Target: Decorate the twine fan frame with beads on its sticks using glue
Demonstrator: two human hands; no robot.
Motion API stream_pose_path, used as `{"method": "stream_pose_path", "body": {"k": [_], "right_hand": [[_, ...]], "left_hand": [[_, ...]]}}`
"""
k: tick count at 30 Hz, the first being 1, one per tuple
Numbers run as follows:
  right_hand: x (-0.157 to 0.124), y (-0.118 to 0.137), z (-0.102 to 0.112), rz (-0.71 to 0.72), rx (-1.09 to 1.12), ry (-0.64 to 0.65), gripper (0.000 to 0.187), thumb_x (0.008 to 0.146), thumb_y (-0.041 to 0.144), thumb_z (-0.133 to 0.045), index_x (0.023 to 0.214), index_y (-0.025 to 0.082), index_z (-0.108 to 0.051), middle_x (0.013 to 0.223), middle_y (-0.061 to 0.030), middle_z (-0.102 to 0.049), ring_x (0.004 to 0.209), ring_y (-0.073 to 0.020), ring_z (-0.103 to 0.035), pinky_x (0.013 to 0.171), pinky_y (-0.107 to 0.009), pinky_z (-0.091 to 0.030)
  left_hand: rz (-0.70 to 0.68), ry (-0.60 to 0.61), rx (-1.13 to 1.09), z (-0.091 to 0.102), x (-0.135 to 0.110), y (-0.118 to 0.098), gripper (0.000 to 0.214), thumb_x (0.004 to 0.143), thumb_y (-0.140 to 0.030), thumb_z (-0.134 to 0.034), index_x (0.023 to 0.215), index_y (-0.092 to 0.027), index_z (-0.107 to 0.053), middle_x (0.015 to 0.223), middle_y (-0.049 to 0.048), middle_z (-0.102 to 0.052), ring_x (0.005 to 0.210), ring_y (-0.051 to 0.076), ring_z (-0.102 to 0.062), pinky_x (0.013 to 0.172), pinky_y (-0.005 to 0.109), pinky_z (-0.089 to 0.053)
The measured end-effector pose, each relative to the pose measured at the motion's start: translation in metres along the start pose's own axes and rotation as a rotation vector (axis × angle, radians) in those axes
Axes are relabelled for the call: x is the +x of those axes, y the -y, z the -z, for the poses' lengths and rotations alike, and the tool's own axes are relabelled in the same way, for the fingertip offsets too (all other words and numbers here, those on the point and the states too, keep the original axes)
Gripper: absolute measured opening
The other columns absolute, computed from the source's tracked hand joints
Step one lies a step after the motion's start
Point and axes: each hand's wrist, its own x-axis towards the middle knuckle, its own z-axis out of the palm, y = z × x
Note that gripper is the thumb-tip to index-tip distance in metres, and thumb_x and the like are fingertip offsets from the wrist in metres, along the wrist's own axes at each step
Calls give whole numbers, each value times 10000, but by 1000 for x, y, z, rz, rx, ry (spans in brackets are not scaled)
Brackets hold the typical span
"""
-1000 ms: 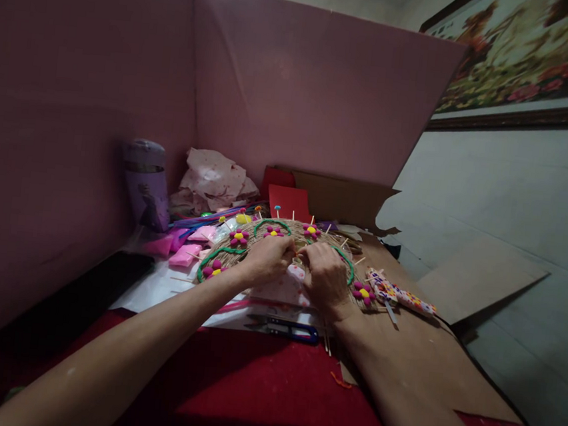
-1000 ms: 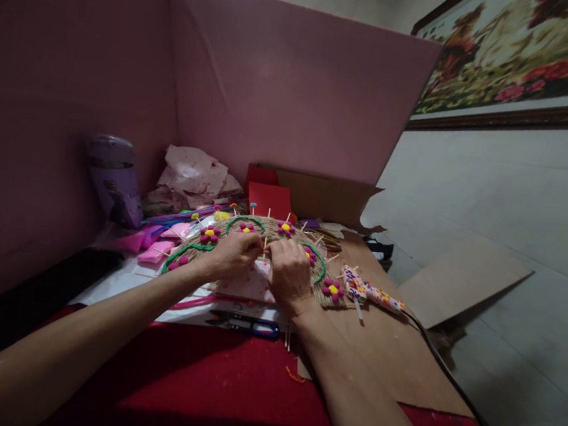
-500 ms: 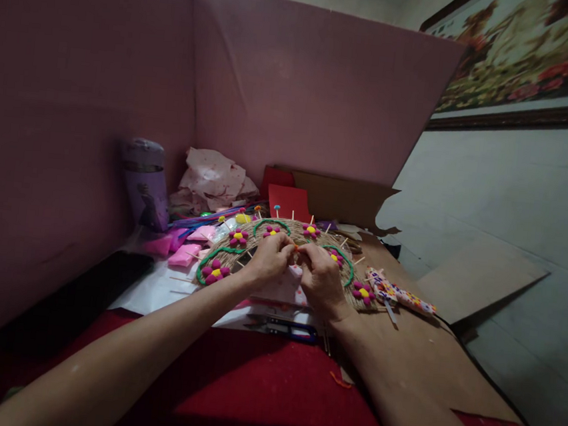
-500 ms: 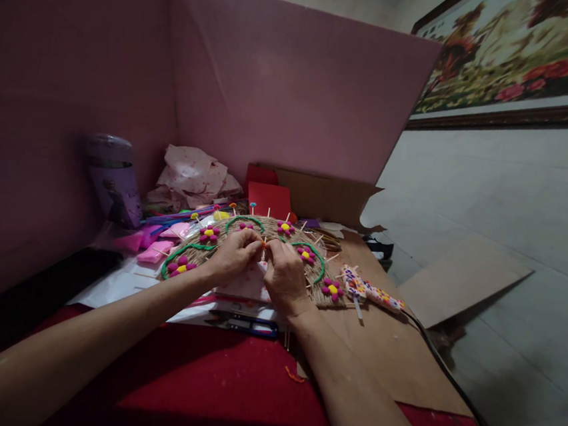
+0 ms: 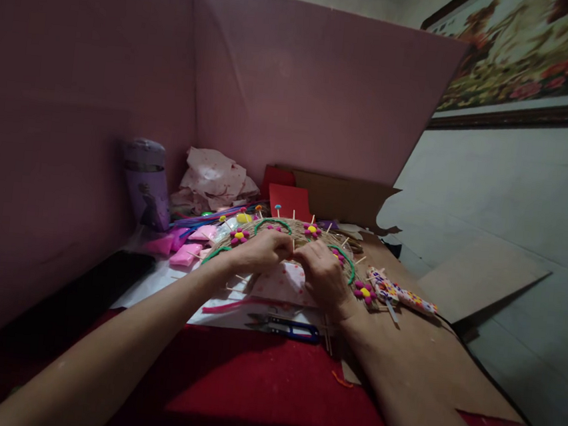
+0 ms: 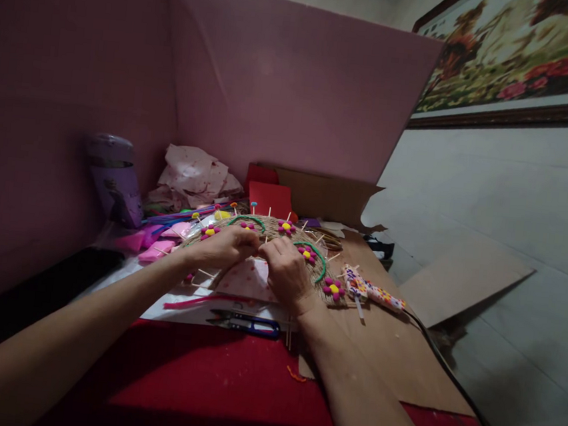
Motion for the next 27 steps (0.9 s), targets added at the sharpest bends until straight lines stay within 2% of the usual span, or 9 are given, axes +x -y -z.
{"method": "stream_pose_path", "body": {"k": [2,4,9,14,19,23,27], "right_hand": [[-1,1,0,18,69,-50,203,818,60,-378,811,177,-543,763,-56,-554,760,-188,-469,684,-297,-381],[-2,2,0,-14,104,-100,180,825,76,-387,805,181,-531,740,-48,-540,733,-185,-470,661,-296,-381],[-5,7,-1,-236,97,-193,111,856,137,-419,825,183,-515,738,-40,-528,704,-178,-477,644,-289,-377],[-5,7,-2,-258,68,-187,105,860,149,-425,846,188,-522,769,-43,-549,734,-182,-496,672,-289,-382],[-4,5,-2,-262,13,-133,140,837,129,-437,891,185,-554,811,-52,-582,794,-193,-517,706,-291,-383],[-4,4,-1,-257,-5,-116,160,838,132,-434,912,187,-564,842,-57,-598,823,-198,-519,729,-297,-383],[-4,5,-2,-246,10,-138,150,836,125,-434,898,182,-559,825,-58,-594,801,-195,-521,714,-295,-387]], "left_hand": [[61,41,-146,2,0,-1,108,676,-131,-507,579,-153,-551,497,-30,-469,472,81,-388,457,203,-272],[126,34,-301,0,2,-1,118,694,-209,-540,597,-142,-537,483,-35,-465,445,68,-385,438,193,-273],[157,-117,-568,-12,5,-4,269,711,-353,-582,591,-119,-528,522,-2,-528,464,60,-440,459,188,-324],[151,-176,-523,-15,3,-12,173,698,-272,-600,651,-107,-578,579,15,-573,511,75,-494,483,192,-378],[162,-227,-436,-18,5,-7,139,715,-214,-550,622,-112,-571,566,3,-558,486,69,-496,437,176,-374],[217,-294,-501,-20,6,-4,147,704,-243,-563,631,-116,-569,539,-10,-553,436,61,-474,387,170,-364],[241,-282,-580,-20,5,-5,166,676,-270,-605,636,-114,-567,528,-14,-551,427,55,-463,383,167,-362]]}}
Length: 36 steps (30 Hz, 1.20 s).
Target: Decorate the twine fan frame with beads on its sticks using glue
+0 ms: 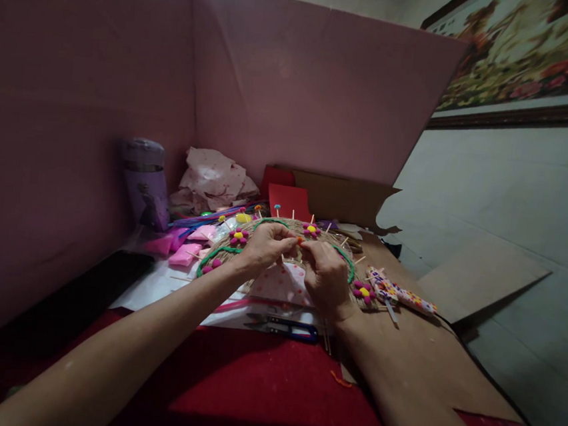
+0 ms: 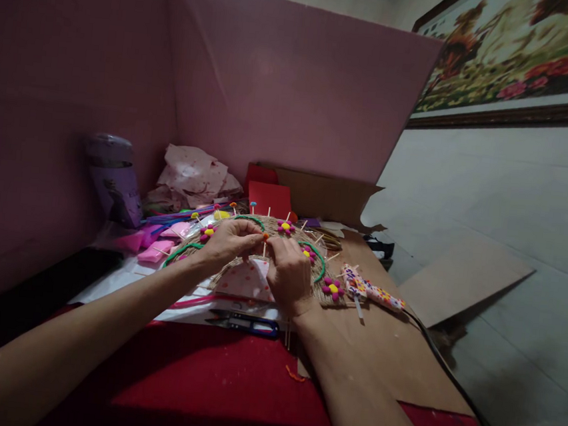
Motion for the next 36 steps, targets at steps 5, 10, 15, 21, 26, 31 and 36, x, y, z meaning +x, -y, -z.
{"method": "stream_pose_path", "body": {"k": [5,10,15,21,26,31,36], "right_hand": [[0,2,-1,17,15,-2,145,870,170,-413,861,176,-558,772,-53,-589,746,-186,-517,676,-285,-381],[1,2,1,7,-125,16,139,857,157,-431,883,172,-567,806,-55,-594,784,-194,-507,685,-288,-355],[5,-1,8,107,-354,46,157,851,160,-418,845,165,-575,781,-73,-568,778,-215,-464,699,-324,-322],[10,-4,14,182,-282,22,145,857,178,-426,800,176,-560,787,-66,-567,809,-211,-467,757,-343,-329],[9,0,14,8,154,-66,133,833,152,-441,803,208,-558,805,-34,-576,798,-181,-511,732,-302,-392],[4,7,8,-230,449,-28,126,815,158,-462,789,207,-575,717,4,-579,654,-142,-529,616,-253,-412],[2,13,4,-307,485,4,137,818,203,-485,719,197,-580,636,10,-561,590,-129,-512,572,-240,-390]], "left_hand": [[-12,64,-38,1,0,0,209,693,-315,-597,647,-114,-560,553,-2,-548,453,64,-469,402,178,-372],[-55,70,143,0,0,-1,207,734,-302,-540,619,-133,-505,553,-18,-491,439,61,-439,408,188,-352],[-195,24,510,3,2,2,130,749,-196,-491,632,-141,-500,600,-13,-480,539,80,-433,491,201,-346],[-190,240,599,13,2,-3,112,753,-223,-508,681,-139,-526,601,-20,-477,560,85,-409,508,210,-320],[-1,521,78,17,-2,-12,239,739,-368,-562,690,-139,-518,575,-25,-472,509,73,-443,489,211,-349],[9,393,-288,8,-3,-6,256,657,-361,-650,663,-131,-536,560,-17,-494,496,66,-439,497,217,-345],[-19,186,-215,-3,-1,4,236,683,-328,-612,615,-128,-507,485,-40,-441,436,49,-366,445,200,-281]]}}
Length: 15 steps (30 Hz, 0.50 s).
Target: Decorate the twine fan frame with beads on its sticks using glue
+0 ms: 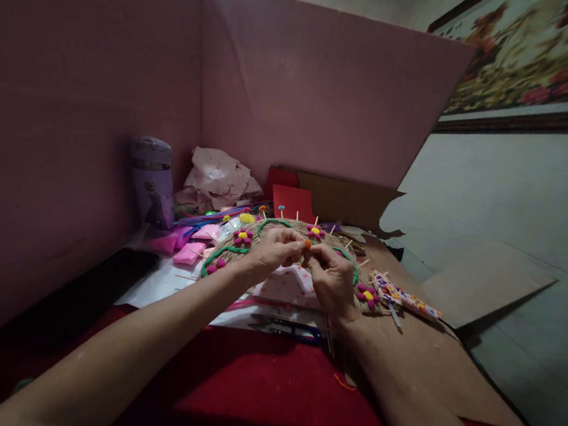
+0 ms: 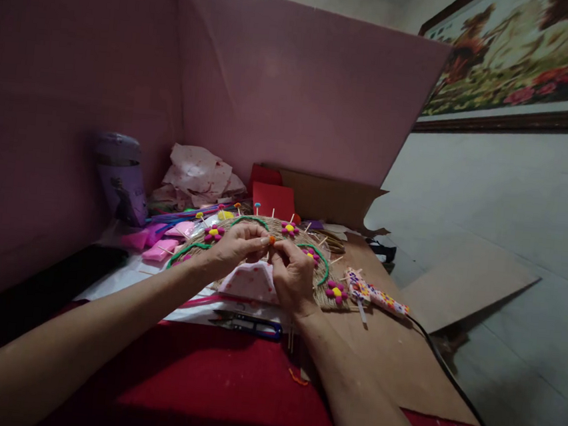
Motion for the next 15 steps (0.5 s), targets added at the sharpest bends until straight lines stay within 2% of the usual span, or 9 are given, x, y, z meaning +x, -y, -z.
{"method": "stream_pose_path", "body": {"k": [3,7,10,15], "right_hand": [[0,1,0,-60,21,20,170,824,241,-486,678,194,-559,586,19,-542,548,-120,-497,540,-236,-372],[2,-1,1,-100,120,50,159,820,262,-489,693,188,-549,577,22,-528,547,-117,-494,532,-232,-372],[2,-3,0,-80,147,52,152,818,259,-484,698,188,-544,581,23,-518,553,-116,-491,537,-231,-376],[1,-4,0,-23,29,33,145,816,218,-462,690,199,-531,595,22,-511,565,-120,-483,551,-237,-374]], "left_hand": [[-86,-165,263,-4,-1,0,127,702,-231,-565,645,-136,-502,557,-29,-477,510,70,-422,495,204,-323],[-197,-235,587,-9,-4,-3,71,733,-150,-505,663,-143,-504,617,-11,-512,584,90,-450,545,215,-337],[-207,-223,595,-9,-4,-2,73,750,-146,-482,678,-147,-496,613,-15,-509,573,88,-451,545,214,-346],[-186,-156,515,-4,0,3,43,748,-159,-480,730,-141,-515,622,-18,-521,568,83,-473,533,203,-370]]}}
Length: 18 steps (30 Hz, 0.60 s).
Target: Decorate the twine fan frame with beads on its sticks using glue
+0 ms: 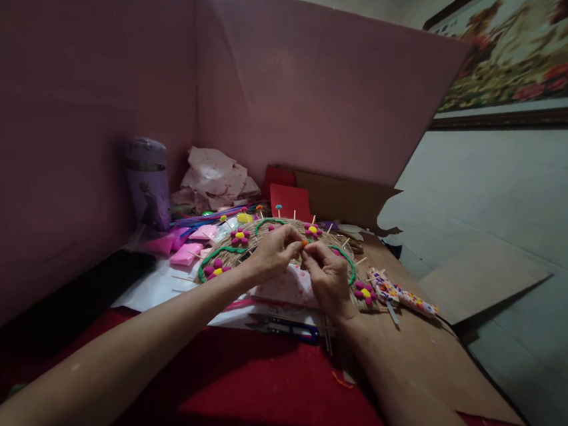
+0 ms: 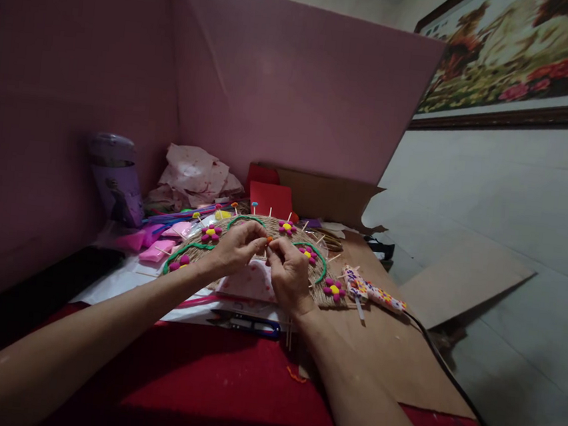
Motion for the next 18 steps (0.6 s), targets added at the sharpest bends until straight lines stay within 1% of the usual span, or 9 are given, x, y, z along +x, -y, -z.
{"method": "stream_pose_path", "body": {"k": [3,5,9,11,13,15,18], "right_hand": [[0,-2,1,55,-100,-7,130,804,210,-475,692,204,-539,627,10,-535,598,-132,-489,565,-244,-374],[0,-2,0,67,-126,-12,122,804,214,-483,700,205,-546,635,7,-543,603,-135,-493,565,-245,-373],[0,-4,-3,3,-52,-8,165,846,269,-455,718,201,-534,610,16,-525,558,-121,-493,537,-233,-366],[1,-5,-5,-27,-4,-2,184,855,292,-448,715,196,-519,604,21,-510,545,-115,-484,525,-228,-363],[3,-8,-6,-39,44,11,181,852,298,-451,718,192,-510,608,25,-492,545,-111,-472,518,-224,-361],[5,-11,-5,-34,82,39,175,849,298,-449,722,192,-505,610,31,-474,550,-109,-462,519,-219,-363],[6,-15,-2,-19,57,91,167,842,289,-448,722,192,-510,609,37,-469,555,-106,-456,525,-214,-361]], "left_hand": [[-5,31,-39,1,0,0,66,741,-143,-472,755,-137,-536,611,-24,-522,560,76,-472,525,194,-375],[13,37,-55,0,-1,-1,70,734,-145,-472,736,-136,-542,588,-29,-519,541,72,-465,515,191,-372],[90,-3,-120,-2,-2,-2,62,730,-158,-463,734,-139,-522,542,-45,-504,482,61,-440,488,189,-365],[107,-23,-140,-4,-2,0,60,731,-159,-458,740,-140,-514,534,-48,-501,474,61,-436,482,187,-363],[94,-31,-119,-4,-2,2,64,728,-151,-461,740,-139,-522,543,-41,-506,491,65,-446,488,187,-366],[50,-23,-64,-2,-2,5,77,726,-147,-471,745,-135,-545,579,-25,-529,535,76,-471,510,191,-376],[-36,26,74,5,0,7,93,733,-162,-492,738,-135,-581,644,1,-563,605,96,-492,549,203,-382]]}}
